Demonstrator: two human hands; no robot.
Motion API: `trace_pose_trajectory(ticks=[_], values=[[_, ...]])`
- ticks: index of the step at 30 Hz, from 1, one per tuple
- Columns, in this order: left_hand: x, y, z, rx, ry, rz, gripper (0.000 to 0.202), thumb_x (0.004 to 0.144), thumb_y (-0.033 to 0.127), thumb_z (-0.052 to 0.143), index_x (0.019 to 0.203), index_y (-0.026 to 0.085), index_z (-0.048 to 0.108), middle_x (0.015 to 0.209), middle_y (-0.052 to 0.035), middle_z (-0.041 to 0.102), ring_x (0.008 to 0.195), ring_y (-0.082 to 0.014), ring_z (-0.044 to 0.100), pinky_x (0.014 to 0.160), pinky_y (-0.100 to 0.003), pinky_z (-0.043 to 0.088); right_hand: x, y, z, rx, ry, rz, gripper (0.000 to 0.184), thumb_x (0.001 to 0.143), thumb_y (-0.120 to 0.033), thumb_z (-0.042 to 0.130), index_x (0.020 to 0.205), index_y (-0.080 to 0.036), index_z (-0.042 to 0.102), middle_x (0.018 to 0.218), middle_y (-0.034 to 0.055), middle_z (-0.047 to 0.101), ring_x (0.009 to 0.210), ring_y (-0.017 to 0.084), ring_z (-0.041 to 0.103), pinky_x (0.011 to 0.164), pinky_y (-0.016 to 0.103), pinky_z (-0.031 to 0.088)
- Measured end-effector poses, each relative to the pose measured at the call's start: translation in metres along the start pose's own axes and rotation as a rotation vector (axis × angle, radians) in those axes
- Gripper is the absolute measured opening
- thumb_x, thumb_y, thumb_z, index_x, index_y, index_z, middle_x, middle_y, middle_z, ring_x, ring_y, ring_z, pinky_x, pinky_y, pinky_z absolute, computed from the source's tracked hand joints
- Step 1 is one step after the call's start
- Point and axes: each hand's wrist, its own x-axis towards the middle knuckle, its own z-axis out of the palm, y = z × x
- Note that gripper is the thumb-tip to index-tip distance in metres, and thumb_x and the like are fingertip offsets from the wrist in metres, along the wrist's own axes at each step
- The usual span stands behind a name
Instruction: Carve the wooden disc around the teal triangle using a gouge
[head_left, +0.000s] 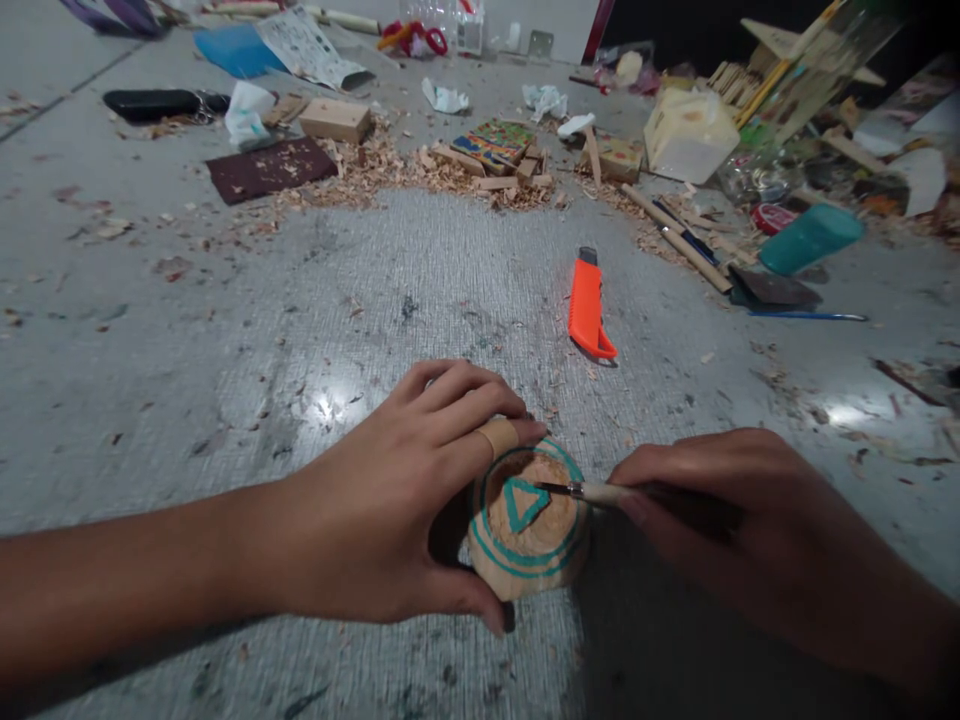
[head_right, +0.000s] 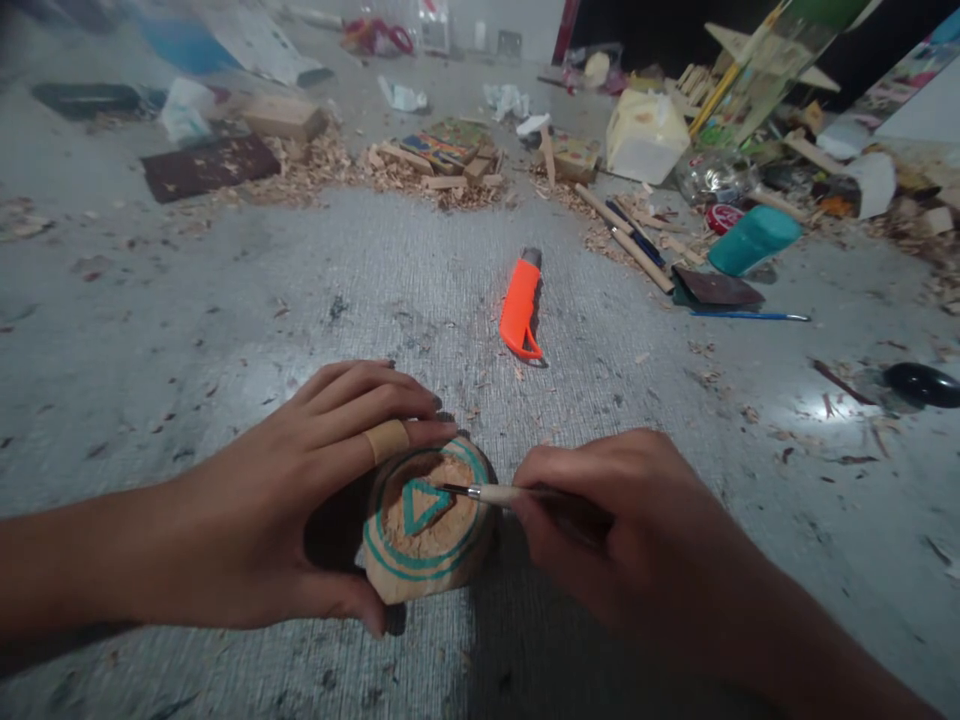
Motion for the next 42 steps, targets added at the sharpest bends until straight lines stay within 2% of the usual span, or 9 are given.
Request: trace_pose_trajectory(ticks=[8,22,27,29,31,34,38,40,42], values=[[-0.001,-0.002,0.001,0.005,0.011,0.005,0.084,0.078,0.064,0.085,0.14,0.014,0.057,0.133,-0.0107,0.064,0.127,-0.0317,0.053,0.112,-0.046,0.026,0.0,-0.005,0.006,-0.026,-0.06,0.003,0.027,0.103,-0.025,0.054,0.08,-0.021,0.069,0.057,-0.0049,0.056,0.047,0.009,0.043,0.05,0.025,0.033],[0.0,-0.001,0.003,0.005,0.017,0.007,0.085,0.076,0.062,0.088,0.139,0.015,0.057,0.13,-0.0111,0.066,0.125,-0.0325,0.055,0.109,-0.047,0.03,0.002,-0.009,0.012,0.074,-0.015,0.041,0.029,0.104,-0.029,0.055,0.08,-0.02,0.069,0.054,-0.0074,0.042,0.046,0.008,0.036,0.048,0.025,0.029],[0.002,0.002,-0.003,-0.027,-0.017,-0.014,0.082,0.075,0.053,0.087,0.141,0.018,0.053,0.133,-0.0143,0.065,0.123,-0.0363,0.057,0.112,-0.055,0.033,0.004,0.004,-0.006,0.03,0.155,0.16,0.033,0.102,-0.039,0.059,0.076,-0.024,0.071,0.054,-0.0046,0.055,0.047,0.012,0.048,0.05,0.027,0.036],[0.0,0.005,-0.006,-0.054,-0.033,-0.001,0.084,0.071,0.035,0.081,0.146,0.017,0.048,0.141,-0.0158,0.062,0.13,-0.0371,0.056,0.12,-0.058,0.029,0.004,0.015,-0.02,-0.091,0.293,0.215,0.029,0.1,-0.045,0.061,0.083,-0.025,0.074,0.069,0.0002,0.068,0.061,0.018,0.061,0.056,0.031,0.045],[-0.003,0.008,-0.008,-0.078,-0.031,0.021,0.097,0.063,0.022,0.072,0.154,0.017,0.038,0.154,-0.0174,0.053,0.141,-0.0379,0.049,0.126,-0.059,0.024,0.007,0.024,-0.032,-0.246,0.395,0.14,0.026,0.097,-0.049,0.064,0.101,-0.027,0.077,0.103,0.0069,0.077,0.096,0.029,0.07,0.082,0.045,0.055],[-0.005,0.01,-0.005,-0.044,-0.019,-0.023,0.109,0.069,0.036,0.077,0.162,0.013,0.025,0.166,-0.024,0.038,0.152,-0.0445,0.037,0.127,-0.066,0.021,0.02,0.029,-0.037,-0.366,0.424,0.04,0.032,0.1,-0.047,0.059,0.122,-0.028,0.072,0.132,0.0107,0.069,0.127,0.036,0.06,0.108,0.06,0.047],[-0.004,0.009,0.002,0.069,0.022,-0.166,0.105,0.078,0.071,0.078,0.153,0.007,0.041,0.161,-0.0316,0.043,0.149,-0.0513,0.038,0.124,-0.075,0.018,0.053,0.024,-0.026,-0.395,0.277,0.061,0.048,0.102,-0.051,0.056,0.139,-0.021,0.061,0.133,0.0152,0.068,0.125,0.036,0.062,0.105,0.056,0.051],[-0.002,0.01,0.003,0.042,0.031,-0.18,0.09,0.074,0.067,0.082,0.138,0.009,0.055,0.149,-0.028,0.054,0.141,-0.0489,0.046,0.12,-0.071,0.029,0.071,0.024,-0.022,-0.423,0.238,0.066,0.058,0.104,-0.049,0.054,0.151,-0.016,0.051,0.138,0.0182,0.065,0.124,0.036,0.062,0.103,0.054,0.051],[-0.001,0.011,0.002,0.002,0.058,-0.193,0.077,0.068,0.053,0.085,0.128,0.011,0.06,0.133,-0.0234,0.062,0.126,-0.0453,0.055,0.11,-0.067,0.042,0.087,0.024,-0.021,-0.455,0.199,0.056,0.051,0.106,-0.036,0.044,0.153,-0.017,0.051,0.141,0.0179,0.062,0.125,0.034,0.061,0.102,0.049,0.049]])
